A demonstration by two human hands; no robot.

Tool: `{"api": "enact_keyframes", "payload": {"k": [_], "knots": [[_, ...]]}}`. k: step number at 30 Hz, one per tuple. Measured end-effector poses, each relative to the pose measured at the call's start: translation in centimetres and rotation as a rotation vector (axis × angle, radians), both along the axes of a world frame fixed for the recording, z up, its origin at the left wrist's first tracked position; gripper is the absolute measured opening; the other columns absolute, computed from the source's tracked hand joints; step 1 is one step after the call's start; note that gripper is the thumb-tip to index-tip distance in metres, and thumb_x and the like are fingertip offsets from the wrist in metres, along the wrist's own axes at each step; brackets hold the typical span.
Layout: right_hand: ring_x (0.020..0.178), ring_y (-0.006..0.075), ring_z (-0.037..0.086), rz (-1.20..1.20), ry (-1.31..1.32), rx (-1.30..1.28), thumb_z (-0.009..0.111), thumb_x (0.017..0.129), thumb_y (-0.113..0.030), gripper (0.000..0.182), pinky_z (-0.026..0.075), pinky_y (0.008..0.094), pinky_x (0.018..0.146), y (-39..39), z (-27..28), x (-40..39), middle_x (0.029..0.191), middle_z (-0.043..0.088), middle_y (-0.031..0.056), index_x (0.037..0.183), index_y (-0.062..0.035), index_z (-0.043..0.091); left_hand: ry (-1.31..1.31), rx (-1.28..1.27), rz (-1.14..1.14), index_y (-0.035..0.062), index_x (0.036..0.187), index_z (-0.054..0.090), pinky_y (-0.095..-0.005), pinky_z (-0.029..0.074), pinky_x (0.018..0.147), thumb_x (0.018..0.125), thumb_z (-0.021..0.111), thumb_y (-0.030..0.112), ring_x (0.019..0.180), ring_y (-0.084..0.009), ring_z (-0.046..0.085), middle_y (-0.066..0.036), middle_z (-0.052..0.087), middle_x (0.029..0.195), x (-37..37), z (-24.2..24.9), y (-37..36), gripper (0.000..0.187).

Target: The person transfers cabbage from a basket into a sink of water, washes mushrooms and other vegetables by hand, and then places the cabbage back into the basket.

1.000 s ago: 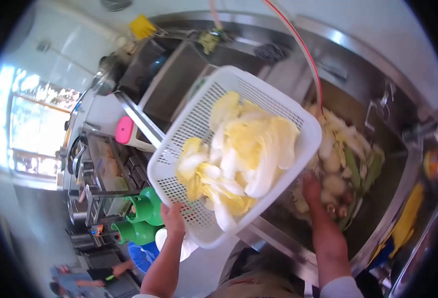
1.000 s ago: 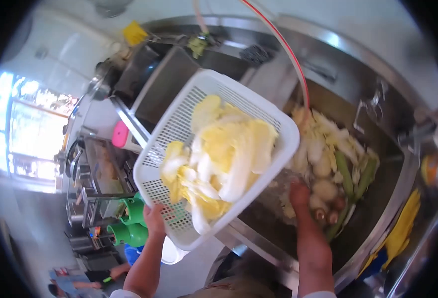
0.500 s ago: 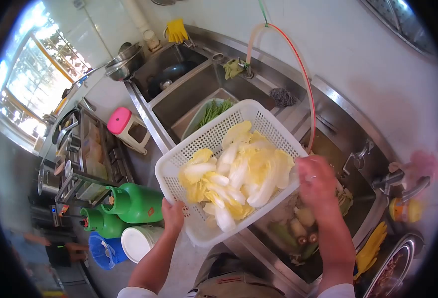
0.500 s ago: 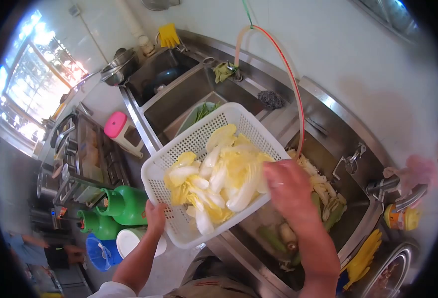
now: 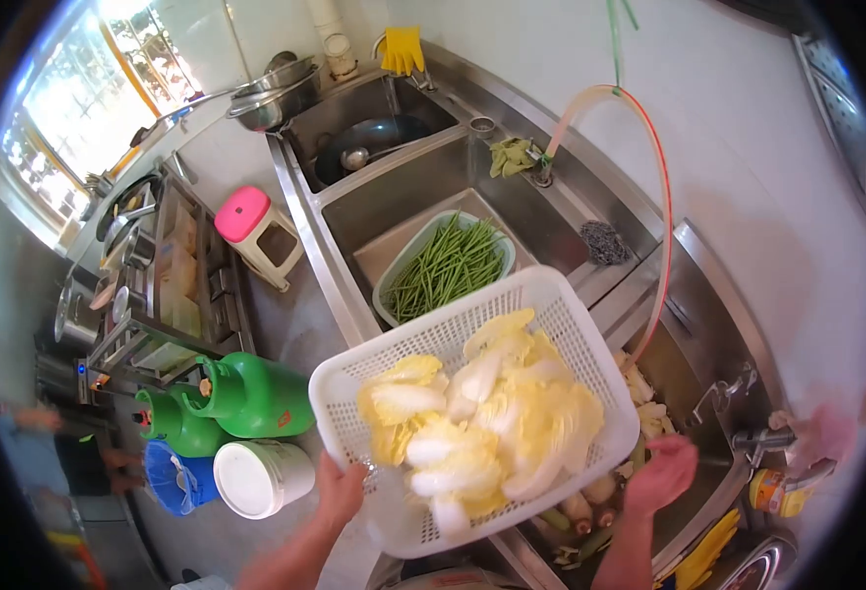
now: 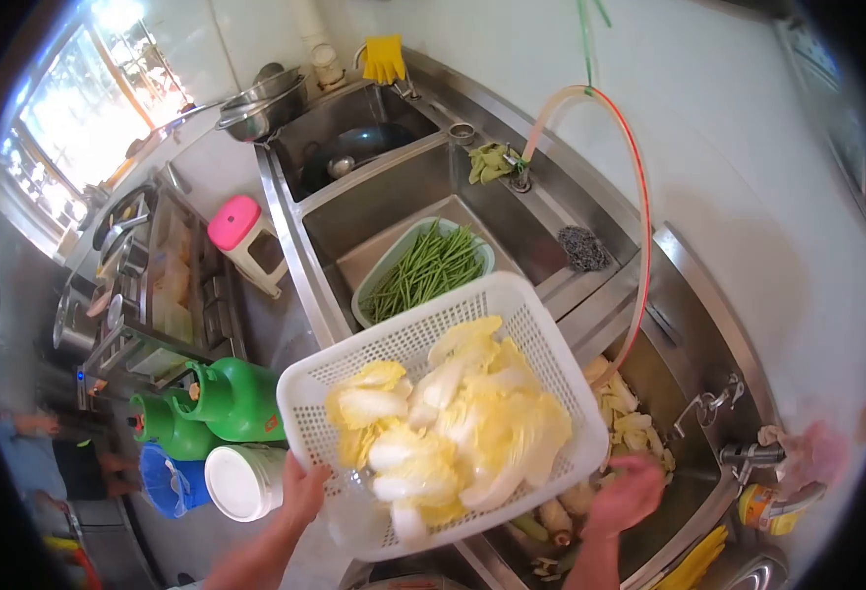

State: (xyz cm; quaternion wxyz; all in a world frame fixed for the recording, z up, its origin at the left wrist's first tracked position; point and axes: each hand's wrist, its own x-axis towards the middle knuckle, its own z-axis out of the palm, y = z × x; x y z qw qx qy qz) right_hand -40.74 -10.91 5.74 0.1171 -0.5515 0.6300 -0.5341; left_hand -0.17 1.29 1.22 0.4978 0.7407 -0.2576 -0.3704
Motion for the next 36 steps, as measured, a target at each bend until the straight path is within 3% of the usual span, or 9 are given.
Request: {"api": "enact_keyframes", "payload": {"k": [2, 3, 7, 10, 23, 29, 32, 35, 36], "knots": [[0.080, 0.0251, 0.059, -0.328, 0.057, 0.484, 0.040, 0.095, -0.019, 0.027, 0.048, 0.0412, 0.081, -1.5, -4.7, -4.0, 0.092, 0.059, 0.0121, 0.096, 0.0033, 0.056, -0.053, 0.022, 0.038, -0.0042, 0.115, 0.047, -0.0330, 0.051, 0.073, 0.074, 0.053, -0.004, 0.088, -0.0214, 0.061, -0.015, 0.062, 0.101, 0.7, 0.2, 0.6, 0.041], [0.080, 0.0255, 0.059, -0.366, 0.092, 0.668, 0.040, 0.094, -0.019, 0.027, 0.048, 0.0414, 0.081, -1.6, -7.6, -5.2, 0.092, 0.059, 0.0124, 0.096, 0.0033, 0.056, -0.004, 0.059, 0.054, -0.0044, 0.115, 0.047, -0.0328, 0.051, 0.073, 0.074, 0.053, -0.003, 0.088, -0.0210, 0.061, -0.014, 0.061, 0.101, 0.8, 0.9, 0.3, 0.041], [0.081, 0.0269, 0.059, -0.157, 0.092, 0.890, 0.042, 0.094, -0.019, 0.026, 0.048, 0.0423, 0.081, 1.3, -17.3, -4.0, 0.092, 0.060, 0.0137, 0.097, 0.0029, 0.056, 0.043, 0.132, 0.044, -0.0048, 0.116, 0.046, -0.0320, 0.051, 0.073, 0.075, 0.052, -0.003, 0.088, -0.0187, 0.060, -0.014, 0.060, 0.099, 1.5, 2.3, -1.2, 0.041], [0.081, 0.0280, 0.059, -0.040, 0.067, 1.013, 0.042, 0.093, -0.019, 0.026, 0.048, 0.0429, 0.080, 3.0, -20.7, -1.9, 0.092, 0.060, 0.0147, 0.097, 0.0026, 0.056, 0.058, 0.124, -0.015, -0.0040, 0.119, 0.044, -0.0315, 0.051, 0.075, 0.075, 0.050, -0.006, 0.090, -0.0174, 0.059, -0.012, 0.060, 0.104, 1.6, 2.6, -2.5, 0.045], [0.083, 0.0327, 0.061, 0.186, 0.083, 1.267, 0.046, 0.091, -0.020, 0.026, 0.049, 0.0457, 0.079, 5.2, -24.4, 2.5, 0.093, 0.061, 0.0188, 0.099, 0.0013, 0.058, 0.235, 0.126, 0.047, -0.0014, 0.128, 0.037, -0.0306, 0.049, 0.080, 0.075, 0.047, -0.008, 0.096, -0.0176, 0.057, -0.012, 0.056, 0.113, 1.5, 3.5, -5.1, 0.055], [0.084, 0.0349, 0.062, 0.240, 0.057, 1.263, 0.048, 0.090, -0.020, 0.026, 0.049, 0.0470, 0.078, 7.8, -25.1, 1.8, 0.094, 0.062, 0.0208, 0.100, 0.0008, 0.058, 0.091, 0.125, -0.019, -0.0006, 0.123, 0.044, -0.0307, 0.052, 0.071, 0.075, 0.049, -0.006, 0.088, -0.0206, 0.061, -0.012, 0.059, 0.107, 2.3, 2.0, -3.9, 0.049], [0.085, 0.0360, 0.062, 0.323, 0.035, 1.241, 0.049, 0.089, -0.020, 0.026, 0.049, 0.0477, 0.078, 9.4, -26.1, 2.9, 0.094, 0.062, 0.0217, 0.101, 0.0005, 0.058, 0.045, 0.182, 0.010, 0.0001, 0.121, 0.047, -0.0324, 0.054, 0.062, 0.075, 0.052, -0.003, 0.083, -0.0223, 0.063, -0.013, 0.059, 0.103, 3.2, 1.0, -2.9, 0.047], [0.085, 0.0371, 0.062, 0.395, -0.005, 1.225, 0.050, 0.089, -0.021, 0.026, 0.049, 0.0483, 0.077, 9.4, -28.3, 3.5, 0.094, 0.063, 0.0227, 0.101, 0.0002, 0.059, -0.008, 0.275, 0.119, 0.0009, 0.124, 0.046, -0.0342, 0.055, 0.058, 0.075, 0.057, 0.003, 0.082, -0.0238, 0.063, -0.015, 0.058, 0.104, -0.1, 3.0, -5.3, 0.050], [0.085, 0.0374, 0.062, 0.425, -0.016, 1.219, 0.050, 0.089, -0.021, 0.026, 0.049, 0.0485, 0.077, 9.1, -29.1, 3.8, 0.094, 0.063, 0.0230, 0.101, 0.0001, 0.059, -0.087, 0.307, 0.059, -0.0017, 0.122, 0.050, -0.0379, 0.055, 0.063, 0.076, 0.056, 0.007, 0.084, -0.0271, 0.063, -0.018, 0.059, 0.105, -0.6, 2.8, -5.3, 0.046]]}}
